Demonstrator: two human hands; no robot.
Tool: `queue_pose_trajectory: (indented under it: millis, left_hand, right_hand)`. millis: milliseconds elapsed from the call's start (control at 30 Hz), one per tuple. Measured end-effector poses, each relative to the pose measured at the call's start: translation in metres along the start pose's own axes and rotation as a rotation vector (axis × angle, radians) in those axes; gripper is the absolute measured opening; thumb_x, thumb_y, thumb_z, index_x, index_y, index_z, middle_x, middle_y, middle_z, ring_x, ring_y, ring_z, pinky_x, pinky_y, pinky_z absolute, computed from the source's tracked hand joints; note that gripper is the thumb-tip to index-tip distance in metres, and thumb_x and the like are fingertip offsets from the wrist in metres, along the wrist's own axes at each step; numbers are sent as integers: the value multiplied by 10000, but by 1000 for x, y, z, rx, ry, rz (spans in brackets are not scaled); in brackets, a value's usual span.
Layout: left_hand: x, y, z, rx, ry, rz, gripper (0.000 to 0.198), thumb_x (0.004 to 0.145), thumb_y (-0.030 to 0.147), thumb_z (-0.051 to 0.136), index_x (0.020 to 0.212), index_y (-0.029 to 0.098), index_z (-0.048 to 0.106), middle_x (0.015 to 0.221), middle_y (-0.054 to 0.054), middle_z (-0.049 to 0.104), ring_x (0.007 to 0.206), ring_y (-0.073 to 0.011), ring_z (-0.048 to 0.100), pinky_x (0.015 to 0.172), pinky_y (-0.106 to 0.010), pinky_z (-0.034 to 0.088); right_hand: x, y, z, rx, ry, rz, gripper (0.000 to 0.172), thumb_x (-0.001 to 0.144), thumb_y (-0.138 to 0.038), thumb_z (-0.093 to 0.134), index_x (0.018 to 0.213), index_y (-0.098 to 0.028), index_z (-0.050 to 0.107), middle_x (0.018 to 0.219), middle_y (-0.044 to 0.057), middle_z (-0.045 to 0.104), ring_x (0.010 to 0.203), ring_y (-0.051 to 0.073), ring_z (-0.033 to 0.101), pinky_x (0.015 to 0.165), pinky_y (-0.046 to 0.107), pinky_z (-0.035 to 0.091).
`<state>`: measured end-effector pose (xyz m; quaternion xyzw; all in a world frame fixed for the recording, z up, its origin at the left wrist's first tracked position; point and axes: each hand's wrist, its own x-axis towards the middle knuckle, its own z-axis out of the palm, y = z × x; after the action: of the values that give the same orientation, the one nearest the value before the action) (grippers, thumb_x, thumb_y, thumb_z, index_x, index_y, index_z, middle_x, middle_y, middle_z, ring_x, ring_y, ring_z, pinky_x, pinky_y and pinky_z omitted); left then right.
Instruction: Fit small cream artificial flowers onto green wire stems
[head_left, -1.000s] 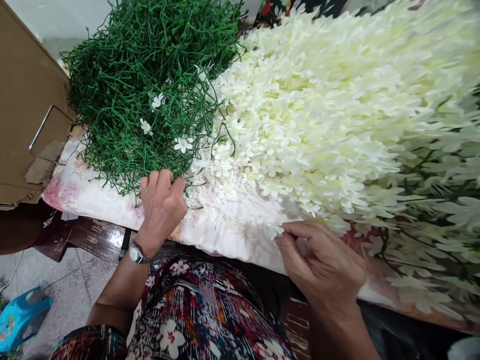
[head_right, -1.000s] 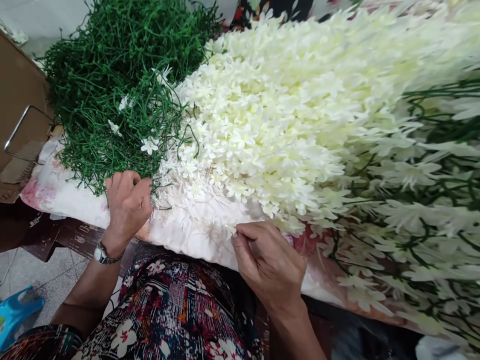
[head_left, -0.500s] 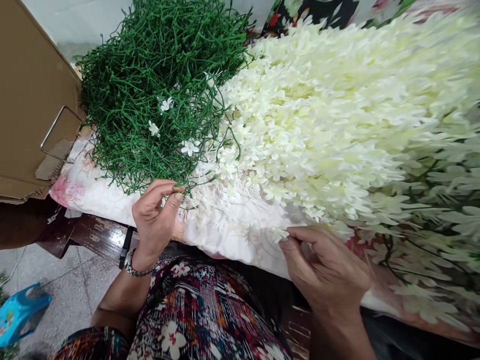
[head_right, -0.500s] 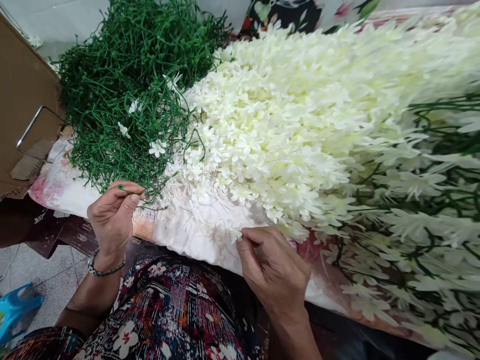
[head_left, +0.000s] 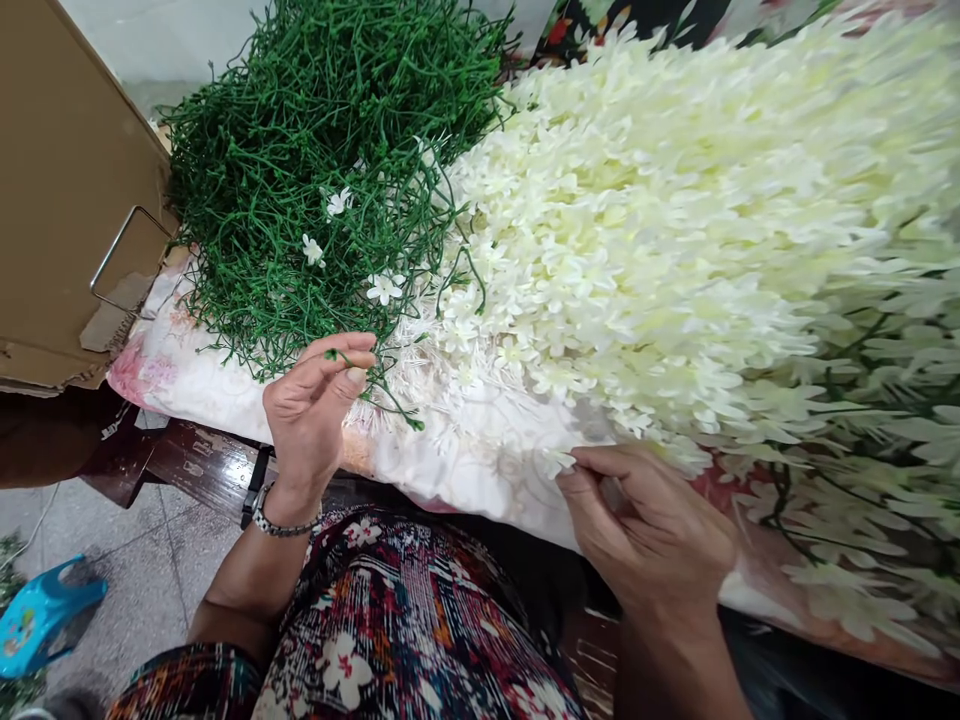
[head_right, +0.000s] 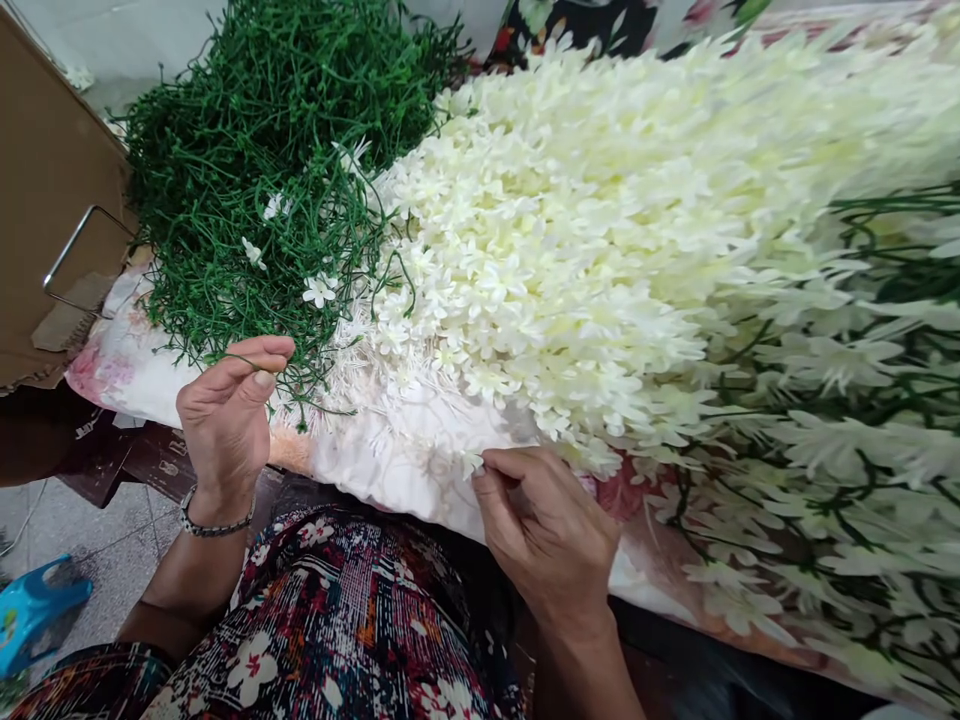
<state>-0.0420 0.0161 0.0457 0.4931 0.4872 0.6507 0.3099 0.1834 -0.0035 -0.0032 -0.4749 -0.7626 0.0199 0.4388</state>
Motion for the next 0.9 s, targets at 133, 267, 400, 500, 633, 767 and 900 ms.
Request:
queue_pose_trajectory:
  millis: [133, 267, 400, 500, 633, 767, 900]
  left_hand:
    - [-4, 13, 5, -67, -34, 26, 79, 745, 162, 567, 739, 176, 644, 871, -31, 620, 784, -140, 603, 770, -342, 508]
    - [-9, 19, 13, -107, -92, -61, 55, 752, 145, 539, 761, 141, 593, 921, -41, 572, 663, -99, 594, 575, -259, 554]
    - [-19, 11, 26, -263, -213, -373, 65, 725, 156, 548, 723, 124, 492, 812, -21, 565, 562, -75, 586, 475, -212, 541]
    - [-29, 3, 36, -337, -247, -562, 112, 710, 176, 545, 720, 133, 443, 731, -1, 567, 515, -66, 578, 459, -198, 525]
    - [-39, -4, 48, -365, -254, -708, 136, 716, 157, 494, 725, 164, 359, 645, 35, 561, 433, -50, 536, 404, -179, 481]
    - [-42, -6, 57, -343, -256, -775, 137, 712, 82, 416, 787, 179, 354, 618, 58, 547, 378, -24, 471, 340, -116, 359]
    - [-46, -3, 59, -344, -304, -770, 147, 703, 63, 398, 808, 146, 459, 601, 46, 519, 369, -1, 372, 348, -115, 292]
  right_hand:
    - [-1, 0, -1, 33, -24, 60, 255, 651, -87, 610, 794, -292, 559, 577, 11, 591, 494, 133, 568, 480, 220, 433]
    - [-4, 0, 1, 9, 5, 80, 170, 662, -100, 586, 746, -240, 540, 584, -9, 572, 512, 118, 559, 488, 216, 441]
    - [-7, 0, 3, 4, 17, 68, 146, 648, -87, 588, 732, -190, 529, 589, -17, 556, 515, 103, 536, 486, 210, 437]
    - [-7, 2, 3, 18, 20, 58, 148, 643, -85, 592, 734, -188, 539, 591, -14, 557, 519, 104, 536, 483, 211, 430]
    - [-9, 1, 1, 88, 66, 100, 204, 610, -58, 615, 749, -198, 564, 620, 0, 566, 521, 111, 530, 455, 222, 392]
    - [-6, -14, -4, 336, 63, 220, 263, 613, -17, 597, 801, -200, 580, 650, 16, 545, 555, 120, 505, 477, 249, 362]
    - [5, -33, -4, 521, -70, 218, 228, 662, -7, 544, 796, -190, 557, 654, 5, 528, 577, 103, 487, 506, 242, 362]
